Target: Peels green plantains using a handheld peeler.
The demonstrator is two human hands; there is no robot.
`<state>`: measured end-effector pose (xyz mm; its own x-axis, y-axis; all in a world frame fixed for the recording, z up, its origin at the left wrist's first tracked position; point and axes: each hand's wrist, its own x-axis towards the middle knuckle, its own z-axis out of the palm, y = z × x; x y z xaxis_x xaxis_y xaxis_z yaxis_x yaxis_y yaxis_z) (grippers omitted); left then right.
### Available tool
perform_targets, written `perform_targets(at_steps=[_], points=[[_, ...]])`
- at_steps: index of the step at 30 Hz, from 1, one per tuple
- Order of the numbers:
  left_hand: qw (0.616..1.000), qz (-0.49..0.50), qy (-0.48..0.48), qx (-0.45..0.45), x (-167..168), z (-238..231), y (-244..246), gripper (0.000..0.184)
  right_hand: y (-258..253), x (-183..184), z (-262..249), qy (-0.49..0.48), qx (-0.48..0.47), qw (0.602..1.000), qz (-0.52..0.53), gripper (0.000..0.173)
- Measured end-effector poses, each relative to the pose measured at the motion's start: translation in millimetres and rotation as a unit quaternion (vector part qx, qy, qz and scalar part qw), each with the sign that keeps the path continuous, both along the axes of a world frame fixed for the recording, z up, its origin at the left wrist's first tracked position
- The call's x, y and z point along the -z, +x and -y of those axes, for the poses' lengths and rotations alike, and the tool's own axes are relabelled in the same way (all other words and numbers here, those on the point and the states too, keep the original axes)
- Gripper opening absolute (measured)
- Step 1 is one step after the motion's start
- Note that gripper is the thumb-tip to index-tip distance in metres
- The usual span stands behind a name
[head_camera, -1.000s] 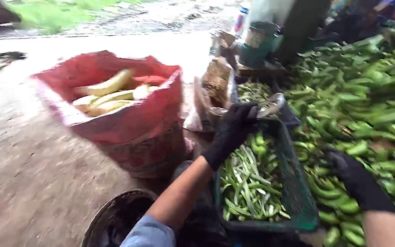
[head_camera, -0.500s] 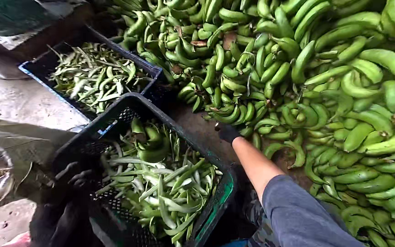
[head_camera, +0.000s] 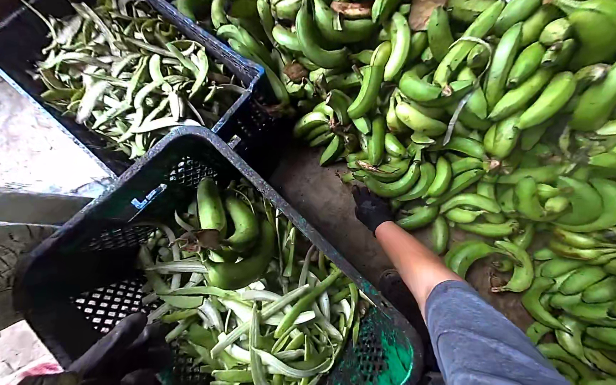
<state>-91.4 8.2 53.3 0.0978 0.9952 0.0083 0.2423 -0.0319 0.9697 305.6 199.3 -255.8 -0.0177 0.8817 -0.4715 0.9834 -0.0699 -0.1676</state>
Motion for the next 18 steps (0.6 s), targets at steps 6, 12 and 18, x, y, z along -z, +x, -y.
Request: perform_targets(at_steps=[6, 12, 18], points=[[1.000, 0.017, -0.010, 0.010, 1.1, 12.7, -3.1, 0.056, -42.3, -30.7, -18.4, -0.009, -0.052, 0.996, -0.070, 0.065], [1.000, 0.006, -0.021, -0.009, -8.8, 9.7, 9.2, 0.053, -54.2, -27.3, -41.9, -0.026, -0.020, 0.999, -0.028, 0.050], [1.000, 0.016, -0.013, -0.002, 3.8, 13.9, 2.2, 0.055, -37.2, -17.2, -45.9, 0.013, -0.032, 0.997, -0.071, 0.041]])
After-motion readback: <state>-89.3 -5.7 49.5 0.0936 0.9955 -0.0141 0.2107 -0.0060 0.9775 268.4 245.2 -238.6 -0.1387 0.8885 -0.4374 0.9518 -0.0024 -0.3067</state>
